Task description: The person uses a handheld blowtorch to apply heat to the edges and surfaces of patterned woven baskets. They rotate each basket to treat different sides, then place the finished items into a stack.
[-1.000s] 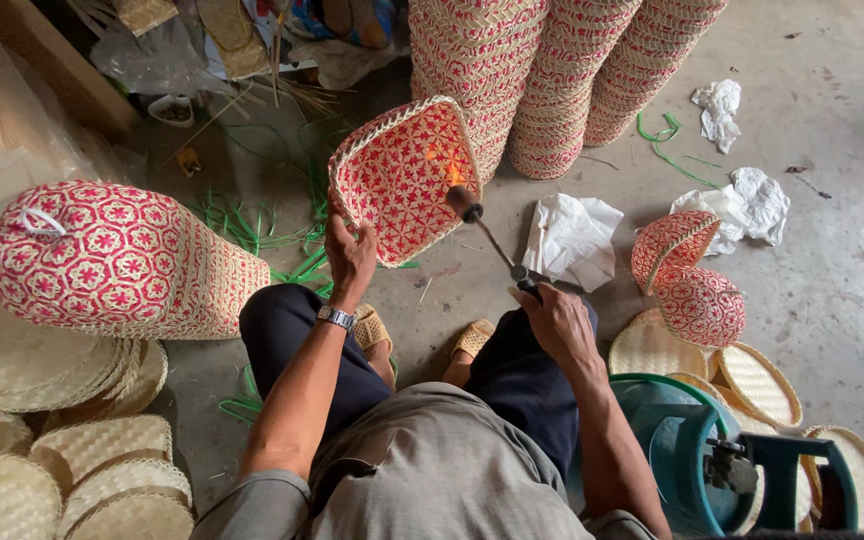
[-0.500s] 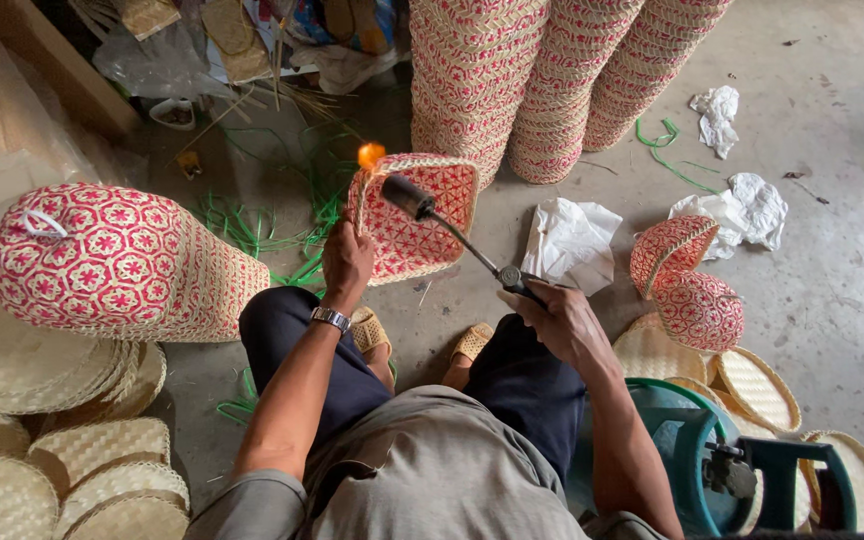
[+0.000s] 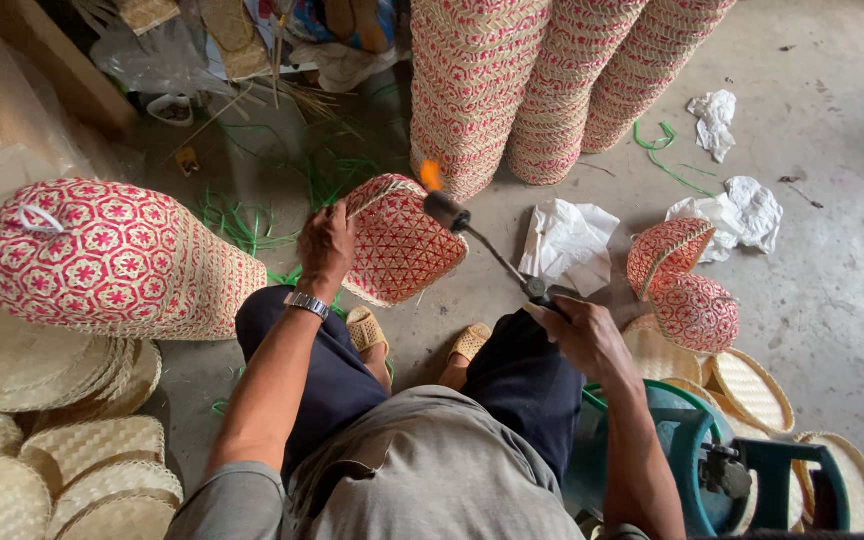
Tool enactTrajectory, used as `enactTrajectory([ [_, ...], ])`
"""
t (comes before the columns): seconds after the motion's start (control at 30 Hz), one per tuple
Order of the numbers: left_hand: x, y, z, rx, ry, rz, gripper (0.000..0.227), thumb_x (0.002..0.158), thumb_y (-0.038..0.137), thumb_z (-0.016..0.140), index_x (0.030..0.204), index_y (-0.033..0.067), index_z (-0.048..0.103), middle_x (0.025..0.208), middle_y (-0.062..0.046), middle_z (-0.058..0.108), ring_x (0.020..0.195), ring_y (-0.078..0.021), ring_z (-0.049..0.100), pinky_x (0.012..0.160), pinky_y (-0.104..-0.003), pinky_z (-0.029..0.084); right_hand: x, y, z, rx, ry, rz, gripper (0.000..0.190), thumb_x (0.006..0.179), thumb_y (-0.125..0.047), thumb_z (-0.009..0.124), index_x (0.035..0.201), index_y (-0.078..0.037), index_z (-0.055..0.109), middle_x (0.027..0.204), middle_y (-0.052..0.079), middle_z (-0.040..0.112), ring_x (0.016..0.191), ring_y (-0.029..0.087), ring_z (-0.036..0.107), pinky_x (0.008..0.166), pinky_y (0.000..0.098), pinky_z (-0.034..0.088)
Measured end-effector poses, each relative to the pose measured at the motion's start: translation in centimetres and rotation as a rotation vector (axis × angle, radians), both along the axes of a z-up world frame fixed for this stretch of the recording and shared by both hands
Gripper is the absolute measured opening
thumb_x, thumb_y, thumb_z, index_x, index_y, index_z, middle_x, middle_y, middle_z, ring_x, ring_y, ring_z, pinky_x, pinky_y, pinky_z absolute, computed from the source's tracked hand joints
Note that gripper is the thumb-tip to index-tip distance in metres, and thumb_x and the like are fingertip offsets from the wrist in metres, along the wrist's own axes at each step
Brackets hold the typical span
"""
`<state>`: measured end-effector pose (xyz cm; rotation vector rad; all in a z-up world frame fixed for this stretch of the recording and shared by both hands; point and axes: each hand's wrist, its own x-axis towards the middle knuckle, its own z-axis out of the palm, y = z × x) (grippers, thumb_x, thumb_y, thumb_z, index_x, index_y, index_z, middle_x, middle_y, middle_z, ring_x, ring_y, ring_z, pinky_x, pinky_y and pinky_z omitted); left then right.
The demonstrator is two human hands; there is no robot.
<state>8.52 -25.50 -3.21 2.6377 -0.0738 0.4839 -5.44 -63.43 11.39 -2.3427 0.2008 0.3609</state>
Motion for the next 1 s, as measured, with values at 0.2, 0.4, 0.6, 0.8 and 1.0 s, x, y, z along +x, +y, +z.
enactTrajectory([
  [0.2,0.6,-1.4,3.5,0.142,-0.317,-0.176,0.015,0.100,0.010,0.061,0.109,-0.0010,0.065,0.105,-0.018,0.072,0.094,-0.0360,0.068,0.080,-0.046,0.057,0.9,0.8,0.4,-0.045,-0.206,-0.066,0.038,0.085,-0.037,0.079,0.096,-0.003,0.067,0.062,0.014,0.049,0.058,0.019,0.043,0.054,0.0408,0.044],
  [0.4,0.4,-6.2,6.0,0.269,-0.433,-0.359,0.011,0.103,0.011,0.059,0.106,0.0034,0.066,0.104,-0.014,0.067,0.105,-0.0302,0.066,0.102,-0.053,0.051,5.4,3.6,-0.2,-0.160,-0.454,-0.003,0.057,0.074,-0.048,0.090,0.090,0.001,0.065,0.068,0.016,0.063,0.060,0.032,0.061,0.063,0.0444,0.049],
  [0.6,-1.0,-10.6,7.5,0.397,-0.419,-0.545,0.020,0.095,0.007,0.056,0.112,0.0020,0.065,0.106,-0.015,0.066,0.112,-0.0330,0.062,0.118,-0.063,0.035,8.4,5.8,-1.3,-0.150,-0.582,0.105,0.065,0.062,-0.046,0.095,0.096,0.002,0.068,0.080,0.022,0.070,0.075,0.042,0.068,0.067,0.0477,0.053],
  [0.8,-3.2,-11.6,6.8,0.203,-0.506,-0.470,0.048,0.100,0.022,0.069,0.144,0.0083,0.054,0.135,-0.015,0.056,0.133,-0.0324,0.052,0.123,-0.066,0.026,9.0,5.3,-2.5,-0.212,-0.418,0.055,0.040,0.084,-0.034,0.081,0.105,-0.003,0.070,0.083,0.022,0.072,0.076,0.039,0.071,0.070,0.0481,0.054],
  [1.0,-12.8,-8.8,0.6,-0.207,-0.502,-0.108,0.106,0.092,0.047,0.077,0.167,0.0125,0.010,0.161,-0.029,0.022,0.151,-0.0411,0.024,0.123,-0.065,0.021,9.2,2.4,-3.3,-0.206,-0.393,-0.020,0.038,0.084,-0.037,0.083,0.096,-0.003,0.071,0.075,0.022,0.069,0.070,0.037,0.069,0.066,0.0490,0.051],
])
